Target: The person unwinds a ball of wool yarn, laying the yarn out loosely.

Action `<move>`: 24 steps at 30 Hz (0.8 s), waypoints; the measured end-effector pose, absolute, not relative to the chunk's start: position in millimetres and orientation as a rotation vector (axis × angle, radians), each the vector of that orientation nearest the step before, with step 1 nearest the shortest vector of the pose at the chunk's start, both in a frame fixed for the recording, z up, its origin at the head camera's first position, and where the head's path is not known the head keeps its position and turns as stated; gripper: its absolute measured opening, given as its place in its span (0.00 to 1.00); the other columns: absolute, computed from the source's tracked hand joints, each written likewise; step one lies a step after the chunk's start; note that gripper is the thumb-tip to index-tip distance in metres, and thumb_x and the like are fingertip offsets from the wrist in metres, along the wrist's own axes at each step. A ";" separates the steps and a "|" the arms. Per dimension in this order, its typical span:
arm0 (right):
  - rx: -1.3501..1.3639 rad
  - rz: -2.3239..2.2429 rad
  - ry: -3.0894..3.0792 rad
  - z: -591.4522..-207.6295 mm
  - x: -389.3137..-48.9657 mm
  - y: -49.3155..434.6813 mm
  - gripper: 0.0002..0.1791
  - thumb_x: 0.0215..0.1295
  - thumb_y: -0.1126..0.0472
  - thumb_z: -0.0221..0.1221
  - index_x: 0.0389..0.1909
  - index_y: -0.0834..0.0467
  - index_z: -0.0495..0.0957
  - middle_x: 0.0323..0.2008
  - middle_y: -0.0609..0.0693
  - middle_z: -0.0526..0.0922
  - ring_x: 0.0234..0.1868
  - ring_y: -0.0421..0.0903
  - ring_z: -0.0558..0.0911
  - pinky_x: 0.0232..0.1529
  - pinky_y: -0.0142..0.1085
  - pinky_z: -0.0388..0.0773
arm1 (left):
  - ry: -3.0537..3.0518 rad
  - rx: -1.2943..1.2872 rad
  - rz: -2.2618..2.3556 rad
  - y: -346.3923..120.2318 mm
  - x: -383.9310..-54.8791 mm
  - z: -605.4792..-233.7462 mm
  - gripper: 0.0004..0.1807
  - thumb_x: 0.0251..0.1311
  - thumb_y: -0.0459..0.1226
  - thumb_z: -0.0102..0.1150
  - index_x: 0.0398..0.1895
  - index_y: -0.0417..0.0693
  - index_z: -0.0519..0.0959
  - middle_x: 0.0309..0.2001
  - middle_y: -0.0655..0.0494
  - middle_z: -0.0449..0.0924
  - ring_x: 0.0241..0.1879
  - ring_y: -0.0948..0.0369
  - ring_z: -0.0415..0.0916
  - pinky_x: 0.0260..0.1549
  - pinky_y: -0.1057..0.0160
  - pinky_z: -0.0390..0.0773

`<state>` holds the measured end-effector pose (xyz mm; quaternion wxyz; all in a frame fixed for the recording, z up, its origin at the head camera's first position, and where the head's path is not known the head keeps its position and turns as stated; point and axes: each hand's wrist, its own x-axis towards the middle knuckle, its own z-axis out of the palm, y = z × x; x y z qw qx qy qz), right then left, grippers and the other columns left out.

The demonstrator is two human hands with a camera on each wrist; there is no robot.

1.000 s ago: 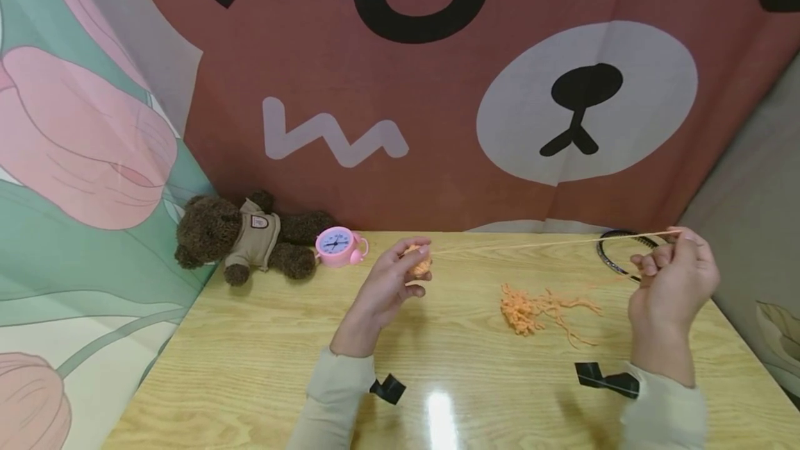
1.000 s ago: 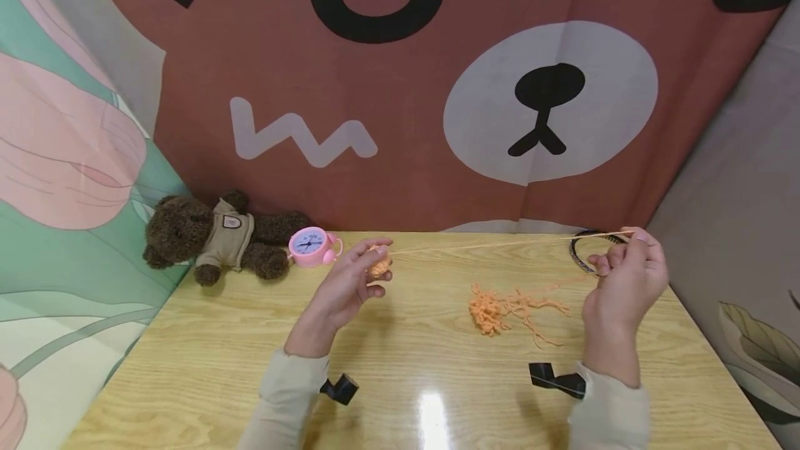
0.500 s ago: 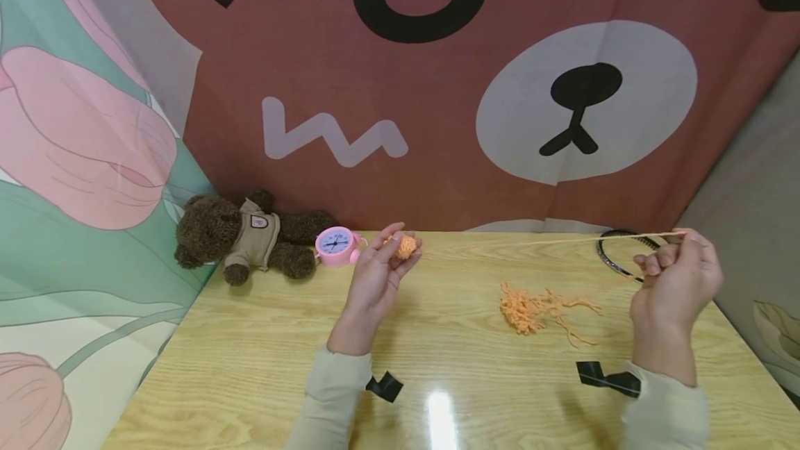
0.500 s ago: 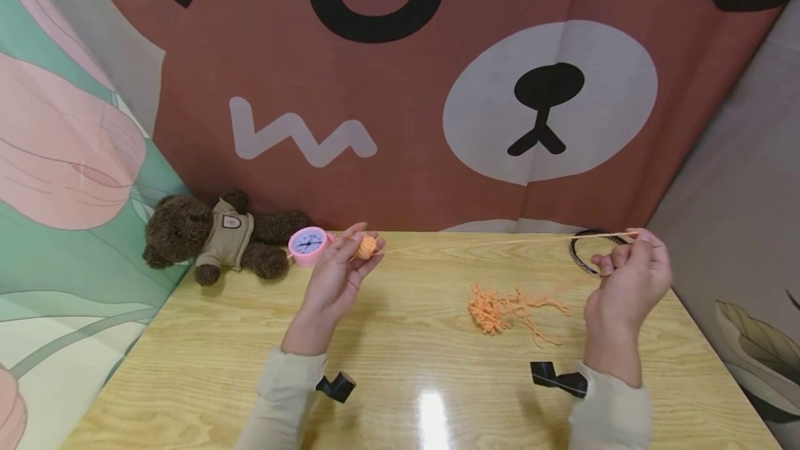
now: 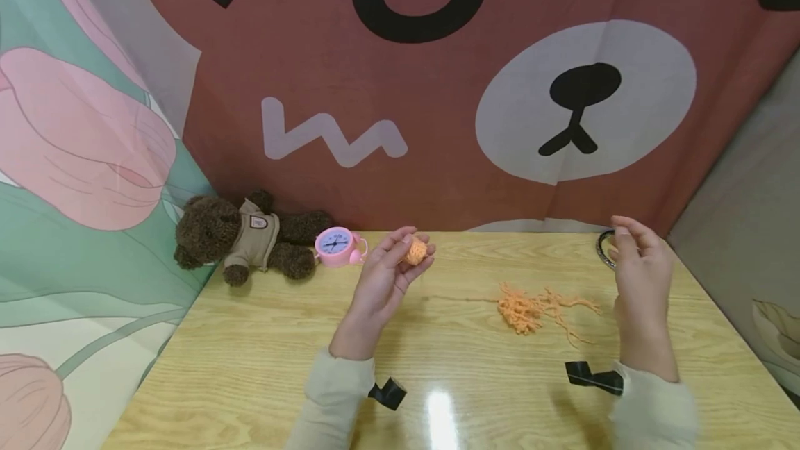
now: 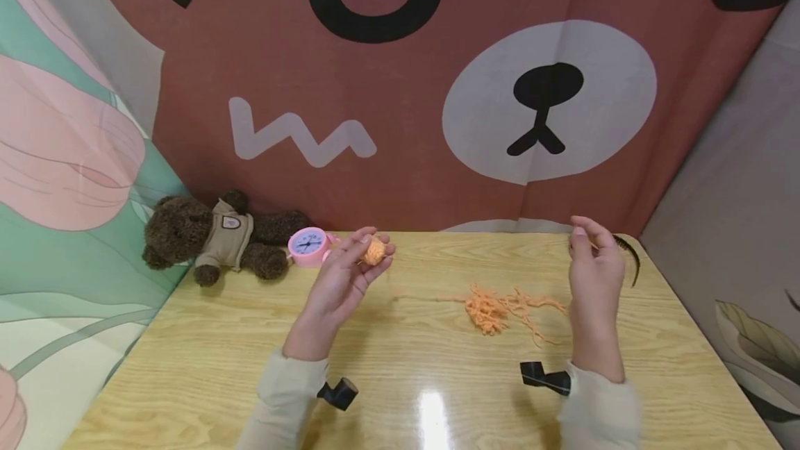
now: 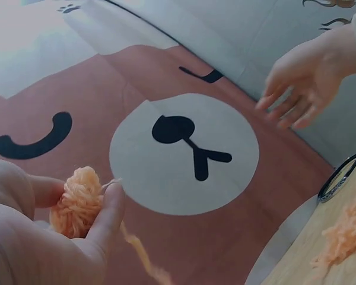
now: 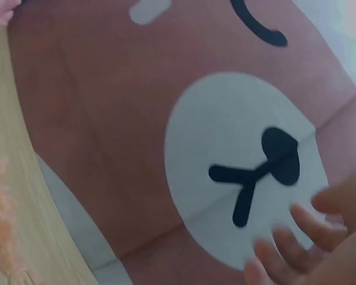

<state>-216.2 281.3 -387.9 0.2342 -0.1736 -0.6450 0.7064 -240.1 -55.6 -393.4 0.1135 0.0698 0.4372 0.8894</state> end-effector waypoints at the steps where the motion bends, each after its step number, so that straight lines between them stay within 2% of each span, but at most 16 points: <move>1: -0.397 1.896 -1.871 -389.9 -216.4 275.8 0.17 0.77 0.51 0.53 0.59 0.51 0.80 0.46 0.39 0.79 0.46 0.33 0.79 0.45 0.17 0.75 | 1.289 0.228 2.587 -54.3 -238.8 -393.3 0.10 0.78 0.35 0.46 0.56 0.43 0.72 0.49 0.52 0.81 0.46 0.60 0.85 0.50 0.66 0.86; 3: -0.178 1.811 -2.039 -393.1 -217.1 262.7 0.20 0.78 0.51 0.51 0.61 0.55 0.78 0.48 0.40 0.82 0.47 0.33 0.82 0.48 0.17 0.78 | 1.302 0.277 2.536 -51.3 -235.7 -392.4 0.09 0.78 0.35 0.47 0.55 0.44 0.73 0.48 0.53 0.82 0.46 0.61 0.86 0.49 0.66 0.86; 5: 0.048 1.742 -2.186 -395.9 -218.1 246.1 0.23 0.80 0.50 0.49 0.65 0.58 0.76 0.51 0.45 0.84 0.50 0.33 0.84 0.52 0.19 0.79 | 1.323 0.348 2.463 -48.8 -232.3 -391.4 0.10 0.78 0.35 0.46 0.56 0.43 0.72 0.46 0.55 0.83 0.46 0.62 0.86 0.49 0.66 0.86; 9: 0.362 1.708 -2.440 -400.4 -217.3 207.2 0.26 0.81 0.47 0.45 0.70 0.57 0.72 0.61 0.53 0.83 0.62 0.45 0.82 0.67 0.41 0.77 | 1.364 0.451 2.334 -43.4 -225.4 -388.8 0.13 0.78 0.35 0.47 0.59 0.39 0.70 0.47 0.55 0.84 0.45 0.63 0.87 0.49 0.65 0.86; 11: 0.470 1.731 -2.552 -402.4 -215.4 190.3 0.26 0.81 0.46 0.46 0.68 0.56 0.74 0.63 0.54 0.81 0.66 0.50 0.78 0.69 0.51 0.73 | 1.382 0.468 2.303 -41.9 -223.3 -387.7 0.15 0.77 0.35 0.47 0.61 0.36 0.68 0.47 0.55 0.84 0.44 0.63 0.86 0.48 0.65 0.86; 12: 0.516 1.736 -2.599 -402.8 -214.0 183.8 0.25 0.81 0.46 0.46 0.66 0.56 0.76 0.61 0.54 0.83 0.65 0.53 0.79 0.68 0.56 0.73 | 1.395 0.468 2.294 -41.7 -222.7 -387.2 0.15 0.77 0.35 0.48 0.60 0.36 0.69 0.47 0.55 0.84 0.44 0.64 0.86 0.48 0.66 0.86; 14: 0.572 1.761 -2.655 -402.6 -211.5 175.1 0.23 0.81 0.46 0.48 0.60 0.57 0.81 0.52 0.55 0.87 0.57 0.53 0.82 0.62 0.55 0.78 | 1.423 0.465 2.279 -42.4 -222.4 -386.5 0.16 0.76 0.35 0.49 0.61 0.36 0.69 0.47 0.56 0.83 0.44 0.64 0.85 0.47 0.66 0.86; 16: 0.549 1.766 -2.690 -401.1 -209.2 172.9 0.22 0.80 0.47 0.50 0.56 0.57 0.84 0.45 0.53 0.88 0.48 0.49 0.83 0.54 0.47 0.82 | 1.456 0.460 2.268 -44.0 -222.9 -386.3 0.15 0.76 0.35 0.50 0.60 0.38 0.72 0.48 0.56 0.83 0.44 0.64 0.84 0.45 0.67 0.86; 17: 0.518 1.768 -2.690 -399.5 -208.1 174.0 0.21 0.79 0.48 0.51 0.53 0.57 0.85 0.38 0.52 0.86 0.42 0.46 0.82 0.50 0.43 0.81 | 1.478 0.457 2.261 -45.0 -223.4 -386.2 0.14 0.76 0.35 0.50 0.59 0.40 0.73 0.48 0.57 0.82 0.44 0.64 0.84 0.45 0.67 0.86; 18: 0.484 1.779 -2.678 -397.5 -207.2 175.9 0.20 0.79 0.48 0.52 0.51 0.58 0.85 0.35 0.50 0.85 0.39 0.45 0.80 0.46 0.40 0.80 | 1.498 0.455 2.255 -46.0 -224.2 -386.4 0.13 0.75 0.35 0.51 0.58 0.42 0.74 0.49 0.57 0.82 0.44 0.64 0.83 0.44 0.68 0.86; 20: 0.415 1.791 -2.623 -393.7 -205.4 182.3 0.19 0.78 0.49 0.54 0.51 0.58 0.85 0.33 0.47 0.82 0.38 0.43 0.81 0.44 0.37 0.82 | 1.535 0.445 2.248 -47.6 -226.3 -387.0 0.12 0.75 0.35 0.52 0.57 0.44 0.76 0.50 0.56 0.82 0.44 0.64 0.83 0.43 0.67 0.86; 24: 0.297 1.815 -2.439 -385.8 -202.8 198.8 0.20 0.77 0.48 0.55 0.49 0.62 0.84 0.25 0.44 0.76 0.37 0.42 0.81 0.44 0.32 0.83 | 1.584 0.356 2.289 -49.6 -231.7 -390.4 0.12 0.74 0.34 0.53 0.56 0.41 0.76 0.50 0.53 0.82 0.45 0.62 0.83 0.45 0.65 0.86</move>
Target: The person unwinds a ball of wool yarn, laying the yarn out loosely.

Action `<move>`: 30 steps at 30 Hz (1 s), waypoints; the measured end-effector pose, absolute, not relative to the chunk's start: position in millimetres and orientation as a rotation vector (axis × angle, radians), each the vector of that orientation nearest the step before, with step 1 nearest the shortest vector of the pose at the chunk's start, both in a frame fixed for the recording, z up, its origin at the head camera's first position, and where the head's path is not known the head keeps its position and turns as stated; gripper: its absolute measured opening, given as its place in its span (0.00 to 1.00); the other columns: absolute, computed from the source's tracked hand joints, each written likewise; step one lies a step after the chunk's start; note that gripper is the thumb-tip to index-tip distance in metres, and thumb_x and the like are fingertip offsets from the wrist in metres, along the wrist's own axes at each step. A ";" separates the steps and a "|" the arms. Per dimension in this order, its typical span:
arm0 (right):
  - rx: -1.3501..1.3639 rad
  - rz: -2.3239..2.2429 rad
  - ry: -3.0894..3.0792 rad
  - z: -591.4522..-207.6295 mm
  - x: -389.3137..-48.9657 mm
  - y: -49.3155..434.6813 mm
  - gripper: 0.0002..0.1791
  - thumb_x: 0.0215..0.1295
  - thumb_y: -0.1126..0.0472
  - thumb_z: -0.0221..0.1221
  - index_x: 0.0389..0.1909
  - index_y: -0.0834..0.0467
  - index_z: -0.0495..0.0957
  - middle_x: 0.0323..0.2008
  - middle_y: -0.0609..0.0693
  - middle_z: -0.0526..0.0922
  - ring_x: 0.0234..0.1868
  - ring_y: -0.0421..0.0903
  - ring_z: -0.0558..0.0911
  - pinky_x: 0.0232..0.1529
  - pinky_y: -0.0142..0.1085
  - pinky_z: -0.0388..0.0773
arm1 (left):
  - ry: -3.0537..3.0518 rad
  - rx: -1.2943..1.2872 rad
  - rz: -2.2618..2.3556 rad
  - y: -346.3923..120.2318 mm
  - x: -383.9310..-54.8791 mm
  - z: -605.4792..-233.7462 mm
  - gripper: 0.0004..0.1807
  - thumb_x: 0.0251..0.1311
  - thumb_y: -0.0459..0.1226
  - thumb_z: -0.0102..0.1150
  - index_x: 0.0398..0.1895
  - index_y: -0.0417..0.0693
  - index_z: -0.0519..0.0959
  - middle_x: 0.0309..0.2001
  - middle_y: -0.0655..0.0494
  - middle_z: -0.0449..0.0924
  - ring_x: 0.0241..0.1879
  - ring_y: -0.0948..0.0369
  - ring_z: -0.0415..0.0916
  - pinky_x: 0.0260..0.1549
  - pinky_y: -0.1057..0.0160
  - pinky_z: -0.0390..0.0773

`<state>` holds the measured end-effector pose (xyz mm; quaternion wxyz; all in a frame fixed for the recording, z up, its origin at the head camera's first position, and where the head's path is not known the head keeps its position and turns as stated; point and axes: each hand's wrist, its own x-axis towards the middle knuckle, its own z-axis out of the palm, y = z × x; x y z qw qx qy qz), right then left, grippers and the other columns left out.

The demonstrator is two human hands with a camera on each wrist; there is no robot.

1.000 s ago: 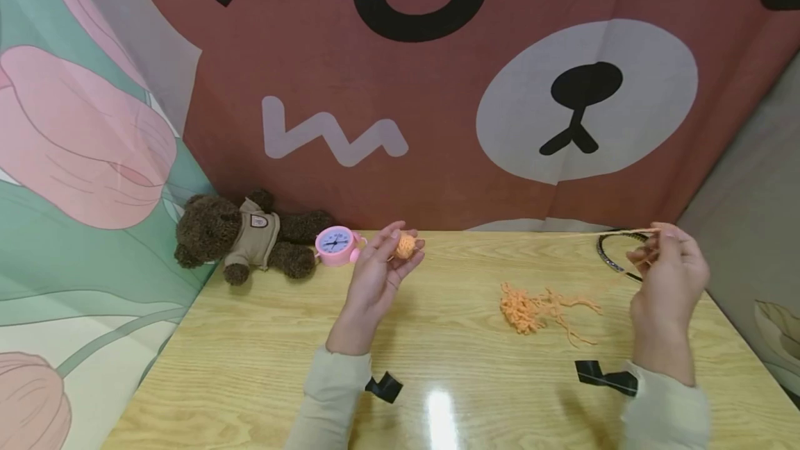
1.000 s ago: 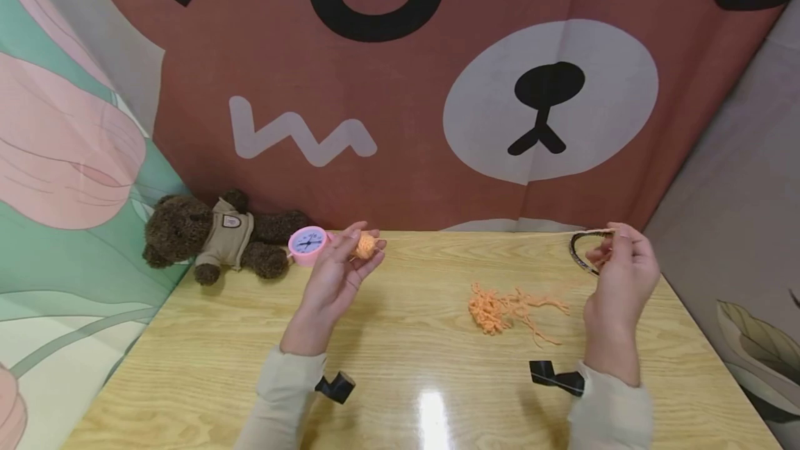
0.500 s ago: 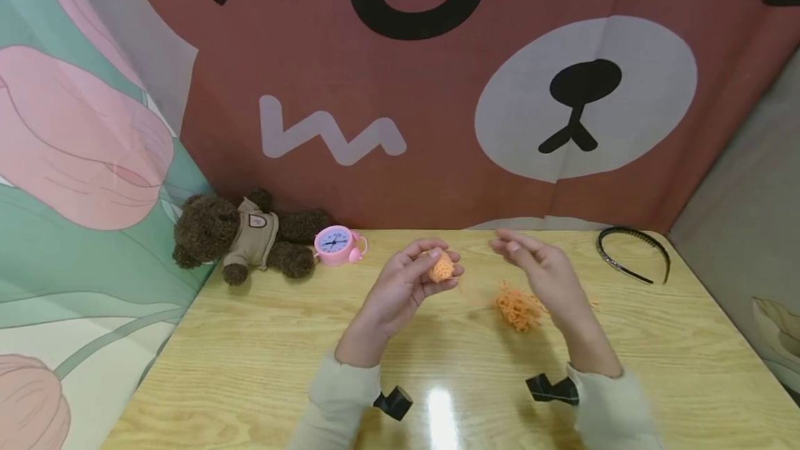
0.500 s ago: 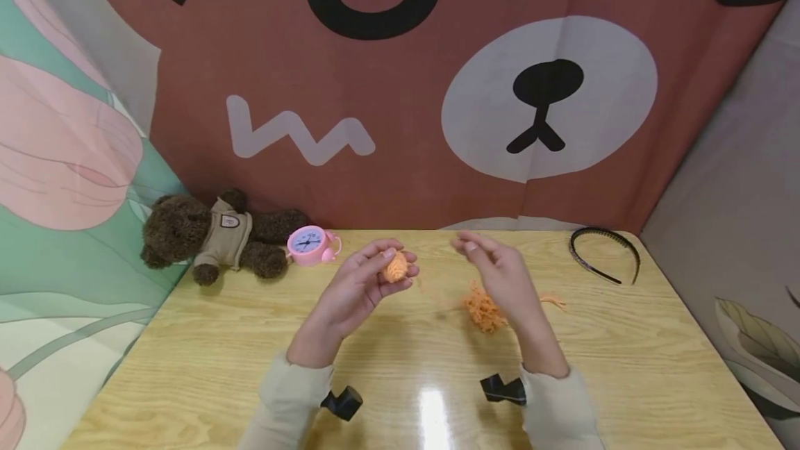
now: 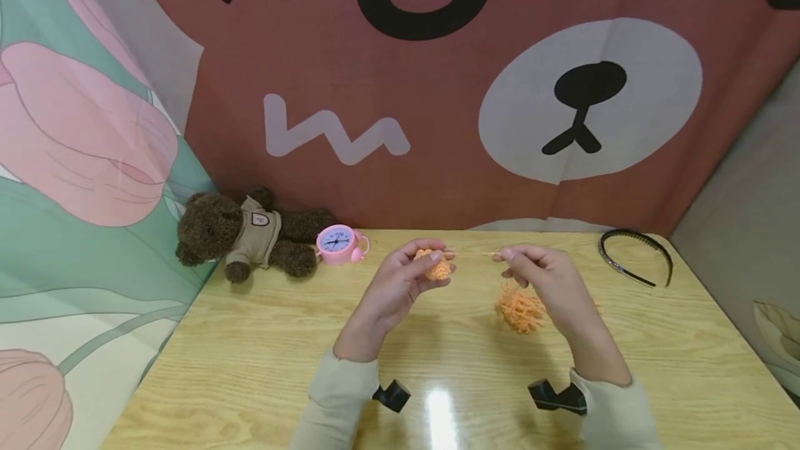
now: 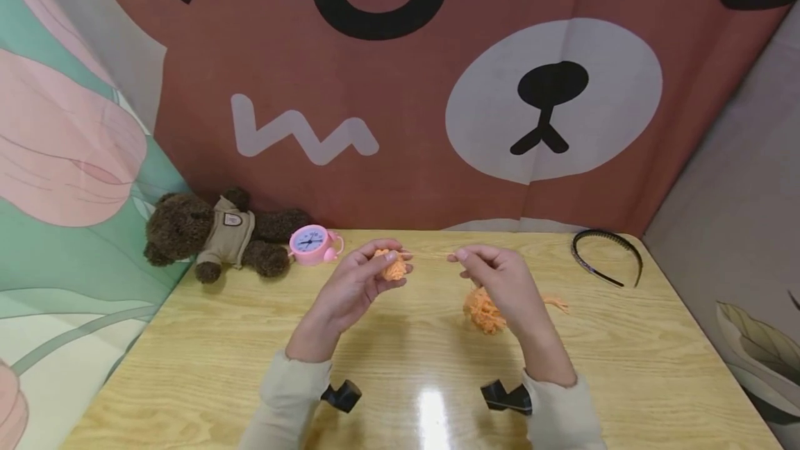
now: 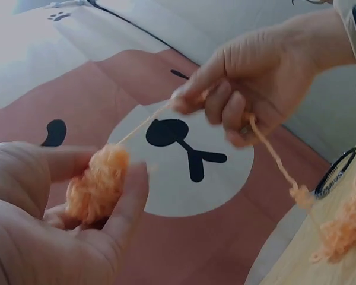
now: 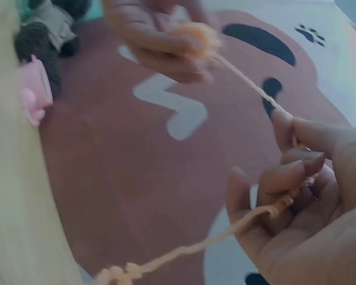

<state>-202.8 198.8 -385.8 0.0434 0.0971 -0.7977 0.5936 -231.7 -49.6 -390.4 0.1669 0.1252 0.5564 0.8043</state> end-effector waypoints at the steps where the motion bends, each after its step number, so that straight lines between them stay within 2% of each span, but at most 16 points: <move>1: 0.275 1.826 -2.387 -384.4 -202.4 203.4 0.20 0.77 0.48 0.55 0.48 0.62 0.84 0.23 0.45 0.73 0.35 0.42 0.80 0.44 0.31 0.83 | 1.584 0.320 2.315 -49.5 -233.3 -391.6 0.12 0.74 0.34 0.53 0.56 0.41 0.76 0.50 0.53 0.82 0.46 0.62 0.84 0.46 0.65 0.86; 6: 0.183 1.952 -2.146 -379.5 -202.3 223.1 0.16 0.75 0.51 0.57 0.44 0.60 0.84 0.21 0.46 0.69 0.30 0.42 0.76 0.42 0.28 0.81 | 1.545 0.165 2.484 -50.4 -239.6 -397.1 0.10 0.74 0.33 0.53 0.54 0.39 0.76 0.49 0.54 0.82 0.46 0.62 0.83 0.46 0.68 0.85; 12: 0.153 2.038 -2.009 -378.4 -203.7 232.7 0.15 0.74 0.52 0.59 0.42 0.61 0.85 0.19 0.46 0.67 0.25 0.45 0.68 0.40 0.28 0.82 | 1.474 0.080 2.661 -51.0 -242.9 -399.3 0.04 0.72 0.32 0.55 0.46 0.43 0.77 0.47 0.51 0.81 0.43 0.62 0.82 0.43 0.68 0.85; 16: 0.165 2.037 -2.007 -379.3 -202.7 234.3 0.14 0.74 0.53 0.59 0.41 0.60 0.85 0.19 0.47 0.69 0.25 0.43 0.71 0.39 0.28 0.83 | 1.396 0.000 2.793 -51.3 -245.3 -398.7 0.03 0.73 0.30 0.53 0.42 0.46 0.76 0.47 0.51 0.81 0.45 0.60 0.81 0.45 0.67 0.85; 23: 0.178 1.982 -2.147 -384.4 -206.6 243.1 0.16 0.75 0.51 0.57 0.42 0.60 0.83 0.22 0.46 0.73 0.29 0.42 0.76 0.39 0.28 0.81 | 1.242 -0.130 3.019 -57.3 -248.1 -394.0 0.04 0.73 0.30 0.52 0.41 0.47 0.74 0.44 0.52 0.79 0.48 0.58 0.83 0.47 0.65 0.85; 30: 0.005 2.036 -2.073 -391.5 -211.8 258.2 0.16 0.72 0.47 0.60 0.44 0.55 0.83 0.22 0.46 0.72 0.27 0.44 0.70 0.38 0.27 0.83 | 1.194 -0.124 3.090 -63.9 -247.9 -393.5 0.03 0.73 0.32 0.54 0.40 0.49 0.72 0.42 0.54 0.81 0.47 0.58 0.84 0.46 0.63 0.85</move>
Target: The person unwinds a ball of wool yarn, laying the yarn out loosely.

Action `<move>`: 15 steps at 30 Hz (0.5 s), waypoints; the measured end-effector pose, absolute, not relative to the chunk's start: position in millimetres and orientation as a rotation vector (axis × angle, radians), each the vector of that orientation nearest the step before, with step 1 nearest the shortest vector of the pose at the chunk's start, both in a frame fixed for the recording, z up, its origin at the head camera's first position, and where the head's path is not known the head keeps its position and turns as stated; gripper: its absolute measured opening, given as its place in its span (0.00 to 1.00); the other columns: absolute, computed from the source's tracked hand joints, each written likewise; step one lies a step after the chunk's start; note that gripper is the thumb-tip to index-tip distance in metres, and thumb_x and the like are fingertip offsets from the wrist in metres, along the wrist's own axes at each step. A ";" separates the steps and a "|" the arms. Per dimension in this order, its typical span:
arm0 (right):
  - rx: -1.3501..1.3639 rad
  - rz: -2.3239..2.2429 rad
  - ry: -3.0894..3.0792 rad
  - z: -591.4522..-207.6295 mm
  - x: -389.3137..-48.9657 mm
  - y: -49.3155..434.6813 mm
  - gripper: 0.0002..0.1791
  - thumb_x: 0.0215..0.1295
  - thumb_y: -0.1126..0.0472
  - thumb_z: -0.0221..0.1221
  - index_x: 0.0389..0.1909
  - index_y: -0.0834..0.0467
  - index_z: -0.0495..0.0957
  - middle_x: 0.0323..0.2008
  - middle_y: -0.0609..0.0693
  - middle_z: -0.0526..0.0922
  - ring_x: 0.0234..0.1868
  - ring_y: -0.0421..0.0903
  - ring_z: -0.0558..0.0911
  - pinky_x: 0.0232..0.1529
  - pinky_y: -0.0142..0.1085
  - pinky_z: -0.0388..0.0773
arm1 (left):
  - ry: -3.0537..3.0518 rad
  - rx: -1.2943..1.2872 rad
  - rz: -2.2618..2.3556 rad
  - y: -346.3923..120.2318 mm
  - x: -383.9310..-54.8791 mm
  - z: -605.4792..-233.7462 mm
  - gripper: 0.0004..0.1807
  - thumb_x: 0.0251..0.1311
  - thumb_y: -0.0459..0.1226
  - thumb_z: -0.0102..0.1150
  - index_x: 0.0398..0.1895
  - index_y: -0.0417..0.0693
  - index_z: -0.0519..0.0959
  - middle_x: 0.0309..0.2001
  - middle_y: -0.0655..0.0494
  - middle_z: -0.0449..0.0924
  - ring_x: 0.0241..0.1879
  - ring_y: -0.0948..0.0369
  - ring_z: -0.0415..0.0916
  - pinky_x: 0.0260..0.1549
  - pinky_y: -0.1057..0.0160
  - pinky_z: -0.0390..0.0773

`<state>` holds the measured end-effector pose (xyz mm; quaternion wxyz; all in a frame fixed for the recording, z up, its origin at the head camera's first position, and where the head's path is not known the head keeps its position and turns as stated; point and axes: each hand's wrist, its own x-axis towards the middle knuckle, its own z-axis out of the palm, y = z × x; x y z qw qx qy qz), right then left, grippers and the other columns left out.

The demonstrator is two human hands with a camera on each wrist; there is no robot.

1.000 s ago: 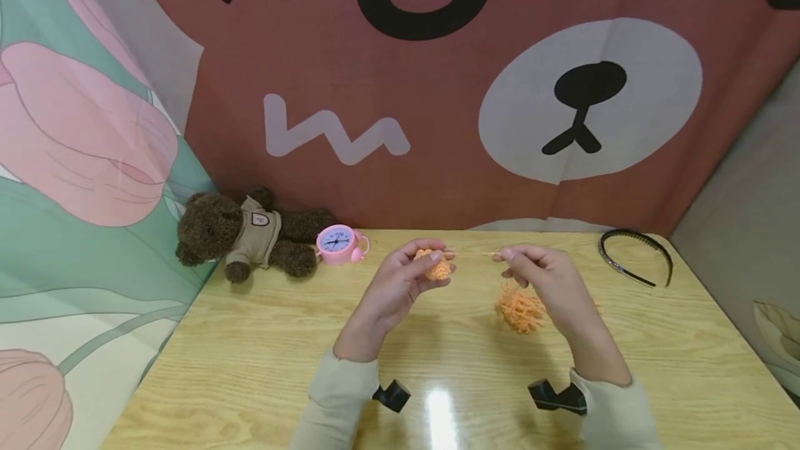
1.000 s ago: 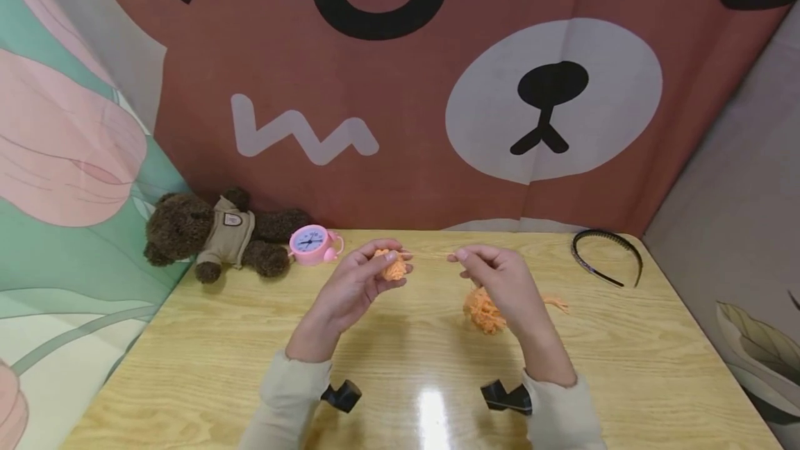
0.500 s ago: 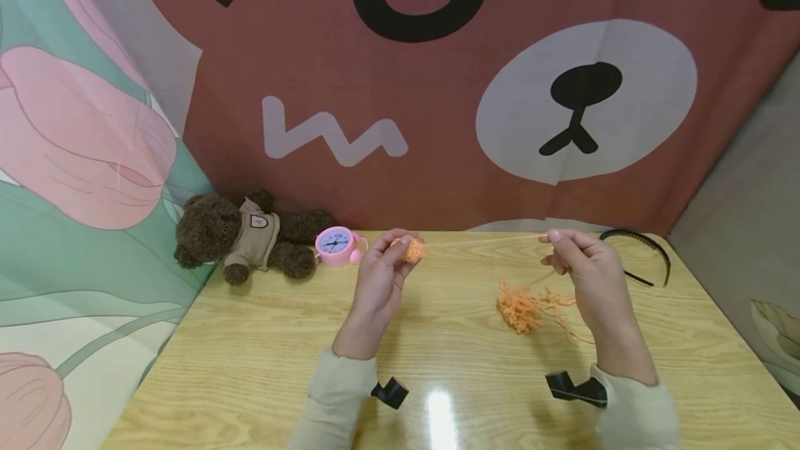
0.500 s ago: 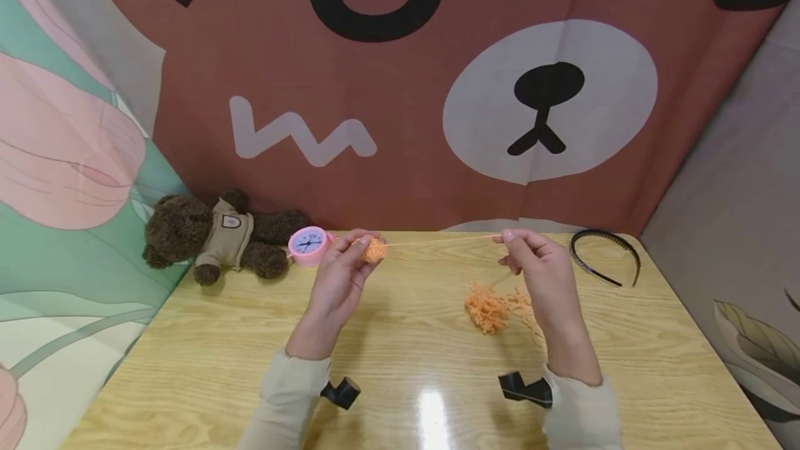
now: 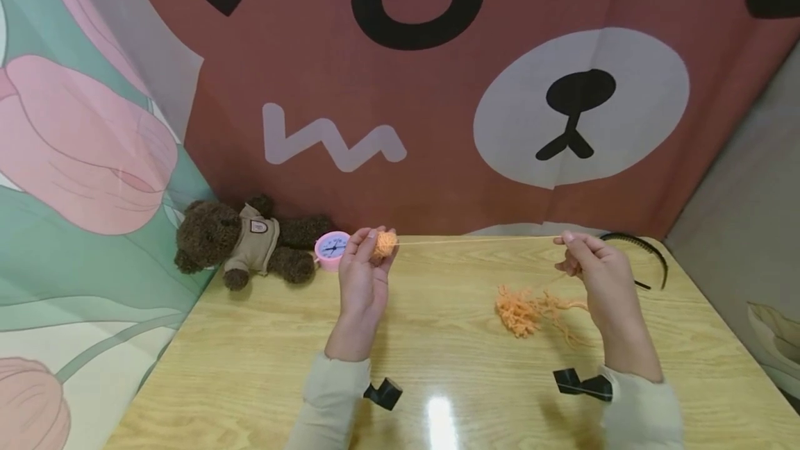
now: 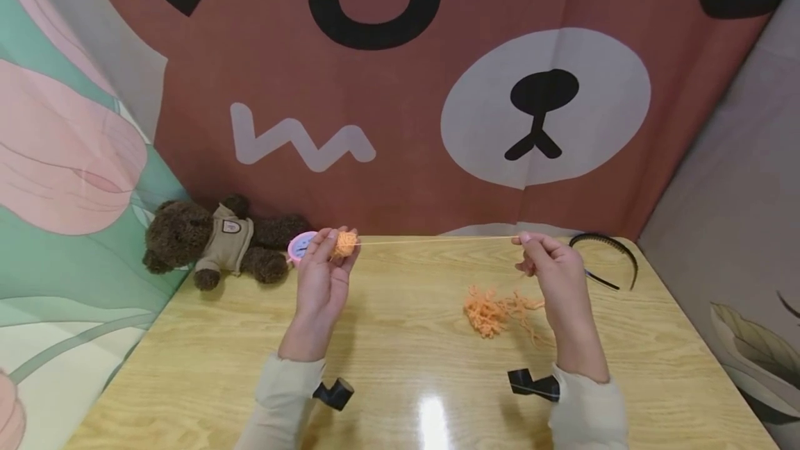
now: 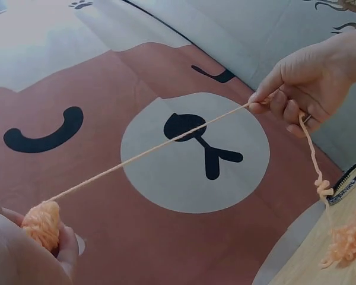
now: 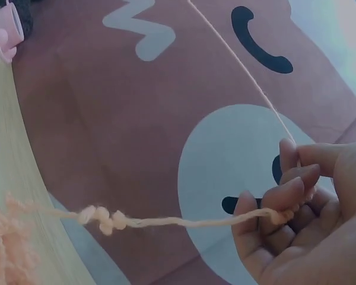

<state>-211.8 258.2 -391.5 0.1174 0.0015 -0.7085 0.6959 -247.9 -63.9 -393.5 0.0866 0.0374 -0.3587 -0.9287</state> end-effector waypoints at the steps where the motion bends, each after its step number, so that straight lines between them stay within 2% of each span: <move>1: 0.007 2.035 -2.086 -392.2 -212.0 259.3 0.16 0.73 0.47 0.60 0.44 0.56 0.83 0.23 0.46 0.72 0.27 0.44 0.70 0.38 0.27 0.83 | -1.058 0.114 -2.764 -64.1 -247.8 -393.4 0.03 0.73 0.32 0.54 0.40 0.49 0.72 0.41 0.55 0.81 0.47 0.57 0.84 0.46 0.63 0.86; 5: 0.108 1.889 -2.359 -394.7 -212.6 262.0 0.19 0.76 0.46 0.55 0.47 0.58 0.81 0.27 0.44 0.74 0.33 0.42 0.74 0.42 0.27 0.82 | -1.041 0.108 -2.784 -62.9 -246.8 -392.2 0.04 0.74 0.32 0.53 0.39 0.49 0.72 0.42 0.54 0.80 0.48 0.57 0.83 0.47 0.63 0.86; 9: 0.303 1.711 -2.709 -397.0 -213.8 264.1 0.21 0.79 0.47 0.51 0.50 0.61 0.80 0.32 0.47 0.76 0.37 0.44 0.77 0.42 0.33 0.79 | -1.083 0.073 -2.859 -58.3 -242.9 -388.4 0.01 0.75 0.34 0.52 0.43 0.49 0.72 0.46 0.51 0.78 0.51 0.56 0.83 0.51 0.65 0.85; 13: 0.397 1.654 -2.852 -400.7 -215.4 266.7 0.20 0.79 0.48 0.52 0.50 0.62 0.80 0.37 0.53 0.77 0.35 0.49 0.78 0.39 0.37 0.77 | -1.104 0.064 -2.895 -56.2 -239.6 -384.0 0.03 0.76 0.33 0.49 0.48 0.48 0.71 0.49 0.51 0.78 0.52 0.57 0.82 0.54 0.66 0.83; 15: 0.396 1.629 -2.875 -403.6 -216.1 269.8 0.19 0.78 0.49 0.53 0.49 0.62 0.80 0.36 0.54 0.76 0.34 0.50 0.77 0.36 0.37 0.76 | -1.080 0.071 -2.890 -58.3 -239.7 -382.8 0.04 0.77 0.32 0.48 0.49 0.48 0.71 0.50 0.51 0.77 0.52 0.57 0.81 0.53 0.66 0.84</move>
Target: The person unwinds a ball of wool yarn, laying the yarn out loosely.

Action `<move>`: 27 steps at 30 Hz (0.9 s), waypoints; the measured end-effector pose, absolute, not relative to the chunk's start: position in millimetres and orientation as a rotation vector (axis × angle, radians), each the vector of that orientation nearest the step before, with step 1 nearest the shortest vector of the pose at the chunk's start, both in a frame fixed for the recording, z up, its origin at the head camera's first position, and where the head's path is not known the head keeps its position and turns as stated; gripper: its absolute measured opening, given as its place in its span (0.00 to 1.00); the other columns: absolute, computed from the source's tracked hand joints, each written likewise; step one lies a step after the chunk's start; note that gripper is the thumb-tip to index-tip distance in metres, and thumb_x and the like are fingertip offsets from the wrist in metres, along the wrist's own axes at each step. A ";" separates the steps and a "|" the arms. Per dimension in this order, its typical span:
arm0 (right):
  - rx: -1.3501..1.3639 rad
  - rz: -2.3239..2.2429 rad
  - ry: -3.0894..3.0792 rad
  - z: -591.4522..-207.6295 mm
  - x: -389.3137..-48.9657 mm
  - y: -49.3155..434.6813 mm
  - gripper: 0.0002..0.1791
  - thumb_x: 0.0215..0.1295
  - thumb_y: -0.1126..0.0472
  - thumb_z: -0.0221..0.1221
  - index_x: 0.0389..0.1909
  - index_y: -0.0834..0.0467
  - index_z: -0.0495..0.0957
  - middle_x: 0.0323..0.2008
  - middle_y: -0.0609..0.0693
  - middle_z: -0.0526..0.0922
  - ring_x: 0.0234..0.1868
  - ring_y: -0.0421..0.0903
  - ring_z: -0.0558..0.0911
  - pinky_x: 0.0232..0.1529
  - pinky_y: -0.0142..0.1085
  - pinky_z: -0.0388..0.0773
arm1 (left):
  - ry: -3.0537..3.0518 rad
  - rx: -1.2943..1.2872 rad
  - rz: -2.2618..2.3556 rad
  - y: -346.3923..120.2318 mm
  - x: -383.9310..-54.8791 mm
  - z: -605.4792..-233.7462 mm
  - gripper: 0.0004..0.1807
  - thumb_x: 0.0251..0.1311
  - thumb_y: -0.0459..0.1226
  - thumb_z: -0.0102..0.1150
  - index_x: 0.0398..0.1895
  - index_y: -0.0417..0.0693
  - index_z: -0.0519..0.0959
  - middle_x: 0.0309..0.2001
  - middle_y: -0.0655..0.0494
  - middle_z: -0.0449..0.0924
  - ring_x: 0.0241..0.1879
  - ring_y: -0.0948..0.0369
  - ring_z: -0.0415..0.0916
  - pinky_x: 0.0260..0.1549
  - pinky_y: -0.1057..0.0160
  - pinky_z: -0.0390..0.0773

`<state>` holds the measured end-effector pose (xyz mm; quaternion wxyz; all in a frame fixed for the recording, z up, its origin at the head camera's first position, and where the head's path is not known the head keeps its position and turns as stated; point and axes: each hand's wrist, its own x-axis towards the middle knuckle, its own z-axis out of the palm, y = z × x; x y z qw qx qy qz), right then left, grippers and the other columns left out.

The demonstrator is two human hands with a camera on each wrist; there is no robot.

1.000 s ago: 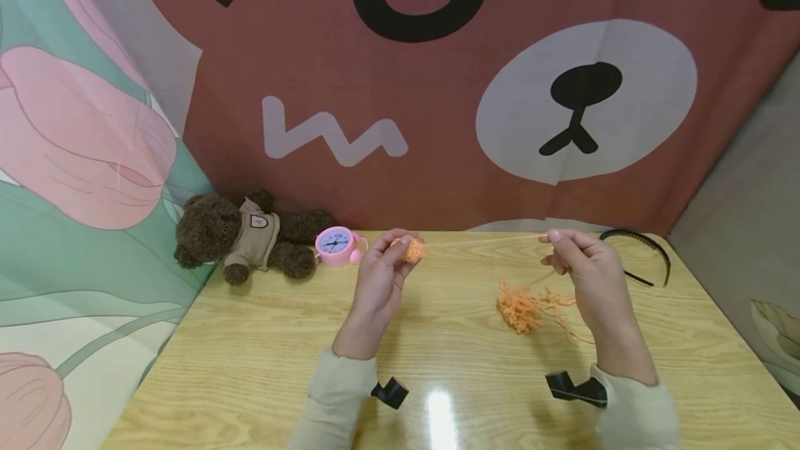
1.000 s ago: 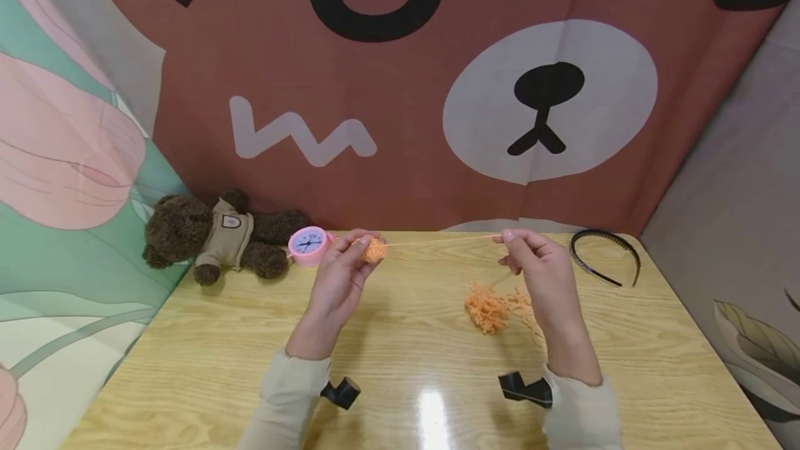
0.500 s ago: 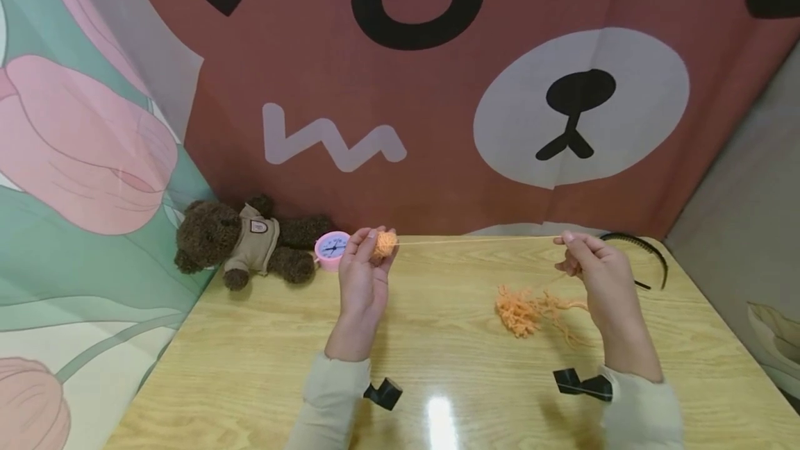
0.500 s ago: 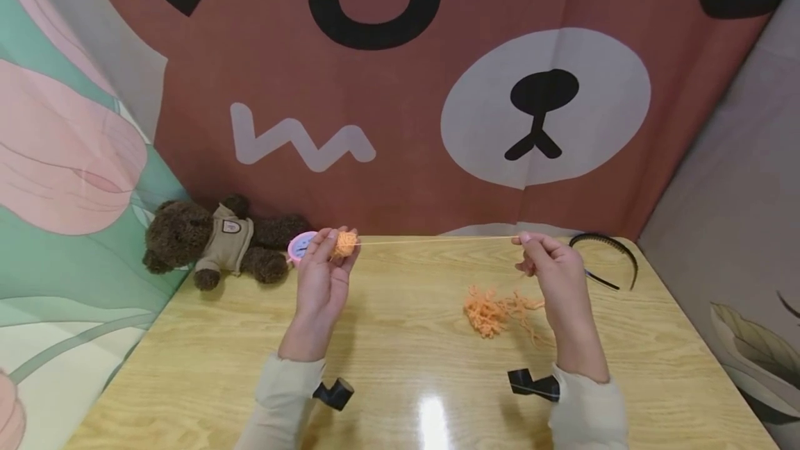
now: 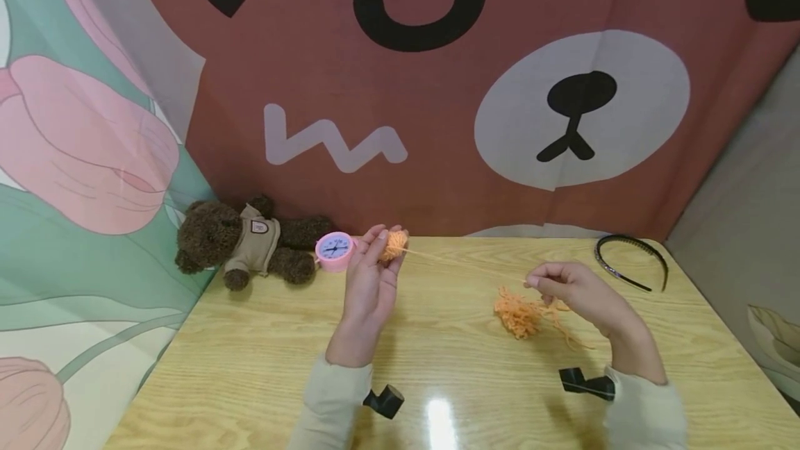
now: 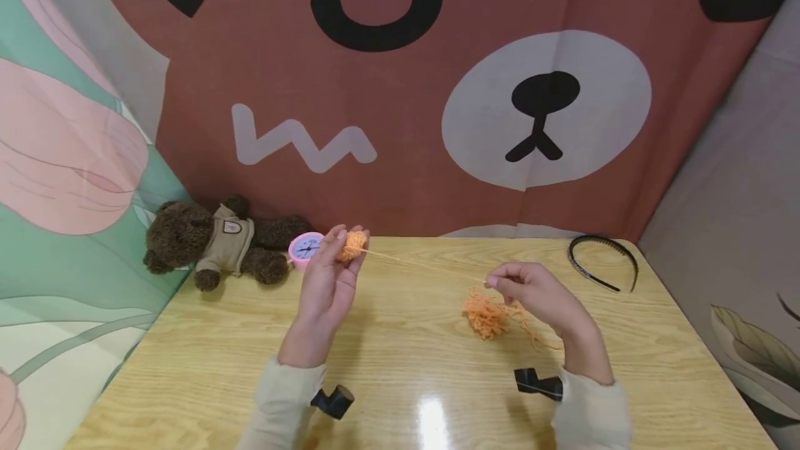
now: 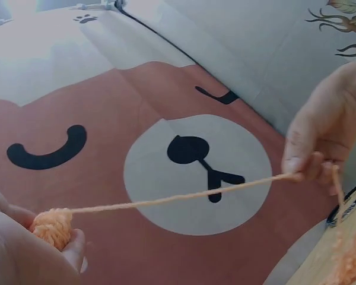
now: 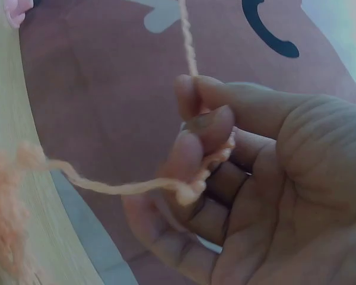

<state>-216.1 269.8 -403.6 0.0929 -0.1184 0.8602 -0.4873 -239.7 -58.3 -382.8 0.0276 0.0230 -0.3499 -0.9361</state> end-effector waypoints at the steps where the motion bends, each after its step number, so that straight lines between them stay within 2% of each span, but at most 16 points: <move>1: -0.344 -1.429 2.568 -404.6 -216.2 272.0 0.20 0.78 0.48 0.53 0.49 0.61 0.80 0.36 0.54 0.76 0.34 0.50 0.77 0.35 0.37 0.75 | -1.059 0.079 -2.887 -60.1 -239.9 -382.5 0.04 0.77 0.32 0.47 0.49 0.48 0.70 0.50 0.50 0.77 0.52 0.57 0.81 0.53 0.66 0.84; 5: -0.278 -1.395 2.598 -406.4 -216.2 283.9 0.21 0.78 0.47 0.52 0.53 0.61 0.79 0.37 0.52 0.75 0.35 0.47 0.76 0.36 0.37 0.75 | -0.982 0.086 -2.863 -67.9 -241.6 -381.8 0.04 0.77 0.31 0.46 0.48 0.47 0.70 0.49 0.50 0.76 0.51 0.57 0.81 0.53 0.65 0.84; 11: -0.103 -1.441 2.669 -407.8 -214.2 304.6 0.23 0.81 0.48 0.47 0.56 0.63 0.75 0.32 0.49 0.76 0.35 0.45 0.77 0.42 0.34 0.80 | -0.909 0.087 -2.834 -74.5 -244.4 -380.5 0.03 0.78 0.32 0.45 0.47 0.47 0.70 0.48 0.49 0.76 0.50 0.57 0.82 0.53 0.63 0.85; 14: 0.026 -1.548 2.727 -410.5 -213.0 312.2 0.21 0.82 0.49 0.45 0.56 0.62 0.74 0.29 0.45 0.75 0.33 0.42 0.77 0.39 0.30 0.81 | -0.885 0.089 -2.833 -76.8 -244.9 -381.0 0.02 0.78 0.33 0.46 0.47 0.46 0.70 0.47 0.48 0.76 0.49 0.56 0.83 0.52 0.62 0.85; 19: 0.327 -2.120 2.623 -413.7 -213.2 316.4 0.12 0.80 0.52 0.48 0.47 0.55 0.76 0.28 0.41 0.76 0.28 0.37 0.77 0.31 0.25 0.81 | -0.974 0.073 -2.866 -76.7 -243.8 -383.8 0.02 0.78 0.35 0.47 0.46 0.48 0.71 0.46 0.52 0.78 0.47 0.57 0.84 0.48 0.59 0.87; 23: 0.325 -2.386 2.488 -413.6 -213.0 316.1 0.10 0.79 0.53 0.50 0.44 0.55 0.74 0.27 0.43 0.75 0.25 0.37 0.76 0.29 0.25 0.82 | -1.161 -0.004 -2.922 -70.4 -241.0 -385.9 0.03 0.79 0.36 0.46 0.47 0.49 0.71 0.45 0.54 0.79 0.47 0.58 0.85 0.45 0.62 0.87; 27: 0.208 -2.130 2.627 -412.3 -214.8 310.6 0.15 0.79 0.49 0.48 0.51 0.56 0.75 0.32 0.42 0.77 0.30 0.35 0.79 0.34 0.24 0.83 | -1.337 -0.161 -2.988 -58.7 -236.5 -387.5 0.03 0.77 0.34 0.48 0.47 0.48 0.72 0.47 0.53 0.80 0.49 0.58 0.84 0.49 0.64 0.86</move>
